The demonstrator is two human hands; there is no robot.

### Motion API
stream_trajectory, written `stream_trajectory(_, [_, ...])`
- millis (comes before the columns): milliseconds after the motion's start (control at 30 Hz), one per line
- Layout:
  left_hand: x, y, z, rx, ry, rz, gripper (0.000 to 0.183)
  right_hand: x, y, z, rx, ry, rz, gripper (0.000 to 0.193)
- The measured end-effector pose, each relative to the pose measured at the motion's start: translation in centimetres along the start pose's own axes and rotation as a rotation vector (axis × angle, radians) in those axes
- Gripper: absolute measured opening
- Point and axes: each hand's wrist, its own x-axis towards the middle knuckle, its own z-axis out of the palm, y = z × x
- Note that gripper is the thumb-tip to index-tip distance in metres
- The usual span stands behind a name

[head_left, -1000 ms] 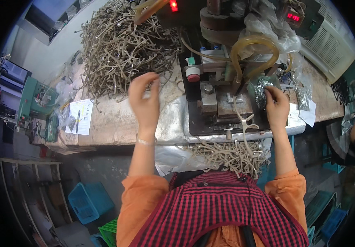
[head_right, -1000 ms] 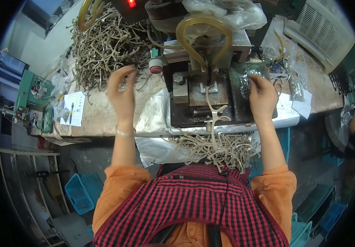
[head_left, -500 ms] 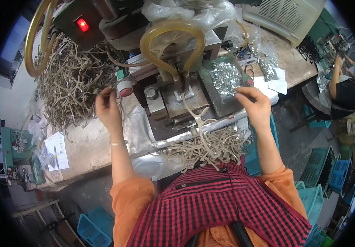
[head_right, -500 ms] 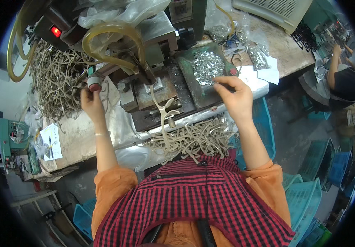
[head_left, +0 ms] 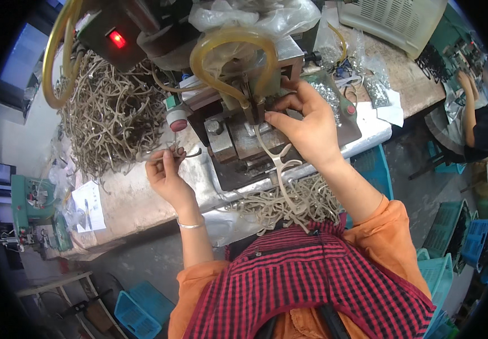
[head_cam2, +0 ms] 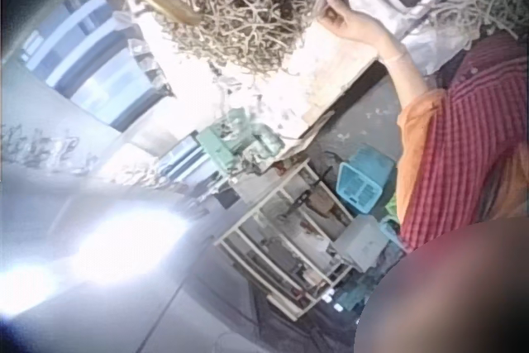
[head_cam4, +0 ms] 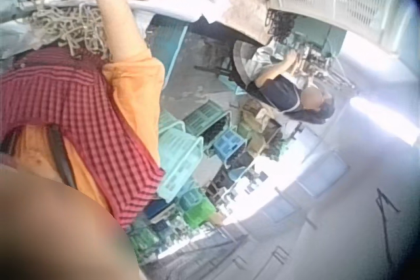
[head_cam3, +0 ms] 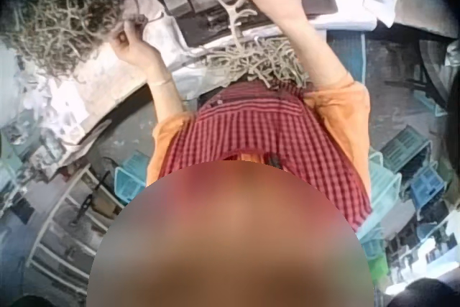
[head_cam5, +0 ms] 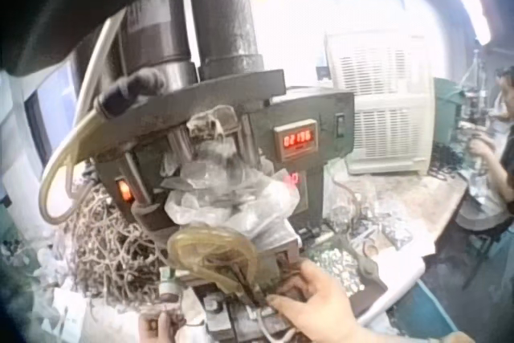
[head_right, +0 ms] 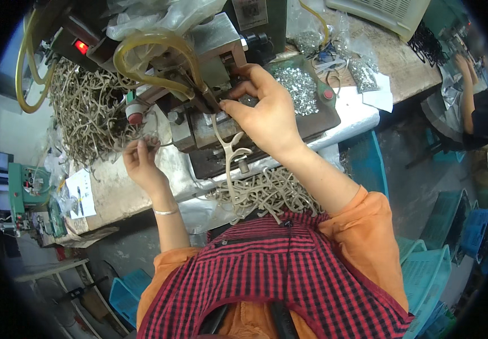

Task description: The person repeatedly picks up small wire components and metallic beads, places them into a press machine, and removes the assembled units. The process is continuous and repetitive, with the person handling components one at a time.

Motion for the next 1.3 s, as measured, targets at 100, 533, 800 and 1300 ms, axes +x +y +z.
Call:
stream_trajectory(100, [1.2,7.0,2.7,-0.392,-0.194,0.170,0.008,0.2,0.4,0.1,0.057,-0.029,-0.037,0.055])
stream_trajectory(533, [-1.7,10.2,7.8,-0.093,-0.652,0.801,0.023,0.0,1.8,-4.5,-0.681,0.039,-0.360,0.042])
stream_trajectory(800, [-3.8,10.5,9.1,0.430,-0.974,1.151,0.029,0.2,8.7,-9.5,-1.049,0.276,-0.343,0.013])
stream_trajectory(1300, [-5.9,9.8,6.4,0.391,-0.851,0.909,0.031,2.5,9.9,-8.8,-0.801,0.304,-0.289,0.013])
